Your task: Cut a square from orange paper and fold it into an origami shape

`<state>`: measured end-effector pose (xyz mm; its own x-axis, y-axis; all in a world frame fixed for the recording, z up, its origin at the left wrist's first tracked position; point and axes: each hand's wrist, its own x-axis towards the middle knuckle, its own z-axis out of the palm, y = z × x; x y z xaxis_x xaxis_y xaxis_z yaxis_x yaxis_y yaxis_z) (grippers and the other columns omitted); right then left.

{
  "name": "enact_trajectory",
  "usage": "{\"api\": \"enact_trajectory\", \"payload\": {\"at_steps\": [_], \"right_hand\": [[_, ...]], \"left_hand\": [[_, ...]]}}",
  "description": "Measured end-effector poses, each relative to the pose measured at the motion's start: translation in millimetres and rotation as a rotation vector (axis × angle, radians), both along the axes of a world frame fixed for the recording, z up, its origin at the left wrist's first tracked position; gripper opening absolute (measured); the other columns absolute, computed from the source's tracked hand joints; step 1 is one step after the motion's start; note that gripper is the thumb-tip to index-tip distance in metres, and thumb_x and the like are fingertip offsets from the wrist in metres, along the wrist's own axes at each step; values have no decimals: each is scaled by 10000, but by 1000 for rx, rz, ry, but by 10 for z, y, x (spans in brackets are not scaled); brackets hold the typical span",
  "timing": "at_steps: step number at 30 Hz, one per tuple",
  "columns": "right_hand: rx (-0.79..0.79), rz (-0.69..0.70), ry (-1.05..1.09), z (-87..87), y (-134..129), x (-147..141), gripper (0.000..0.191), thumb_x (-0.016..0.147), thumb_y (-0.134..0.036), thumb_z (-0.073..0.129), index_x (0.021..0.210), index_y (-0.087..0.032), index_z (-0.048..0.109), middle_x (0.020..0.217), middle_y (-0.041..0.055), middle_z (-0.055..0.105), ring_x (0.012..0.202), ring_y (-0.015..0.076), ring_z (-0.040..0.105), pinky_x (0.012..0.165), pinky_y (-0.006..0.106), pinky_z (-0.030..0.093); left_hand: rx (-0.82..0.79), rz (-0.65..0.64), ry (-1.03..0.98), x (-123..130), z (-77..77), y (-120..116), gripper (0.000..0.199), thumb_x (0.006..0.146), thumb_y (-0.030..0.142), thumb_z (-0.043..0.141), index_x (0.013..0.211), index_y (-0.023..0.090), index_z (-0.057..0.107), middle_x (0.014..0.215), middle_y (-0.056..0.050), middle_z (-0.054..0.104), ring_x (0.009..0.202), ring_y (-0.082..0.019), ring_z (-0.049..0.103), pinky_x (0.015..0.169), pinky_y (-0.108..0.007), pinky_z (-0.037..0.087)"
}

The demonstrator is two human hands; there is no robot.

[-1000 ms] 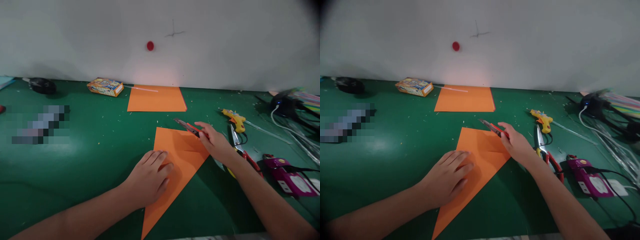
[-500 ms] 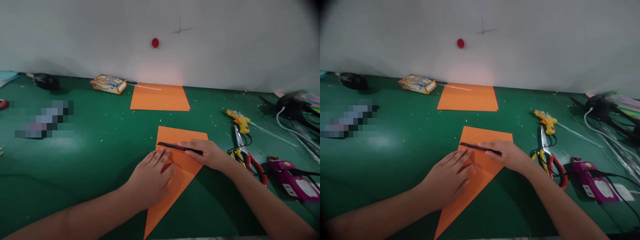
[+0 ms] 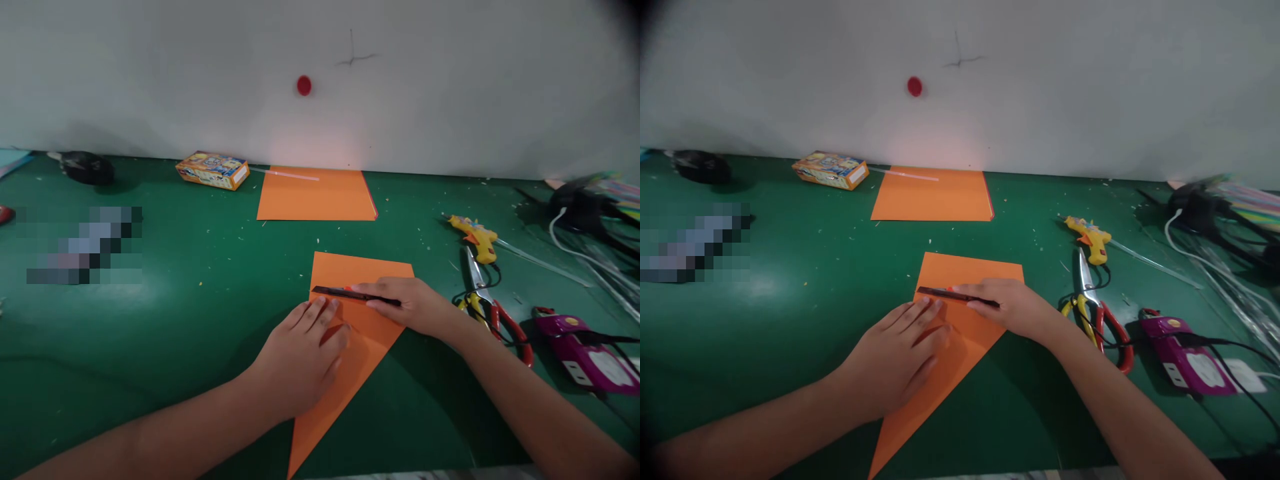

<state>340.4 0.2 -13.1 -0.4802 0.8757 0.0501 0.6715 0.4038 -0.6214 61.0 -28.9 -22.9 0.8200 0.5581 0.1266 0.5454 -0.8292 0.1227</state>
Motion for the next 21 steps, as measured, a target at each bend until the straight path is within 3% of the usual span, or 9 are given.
{"api": "enact_trajectory", "payload": {"at_steps": [10,21], "right_hand": [[53,65,-101,33,9,-35,416,1051,-331,472,1449,-370,586,1218,27,750,1040,207,711,899,325,556],[51,93,-143,5,21,-3,433,1061,-323,449,1479,-341,559,1109,48,744,990,204,701,880,325,545]], "left_hand": [[64,2,11,-6,6,5,384,1018,383,484,1345,223,608,1547,-156,509,1422,-350,479,1140,-497,353],[72,39,-5,-16,59,15,378,1022,417,483,1356,300,618,1528,-81,541,1385,-323,502,1135,-540,325]]}}
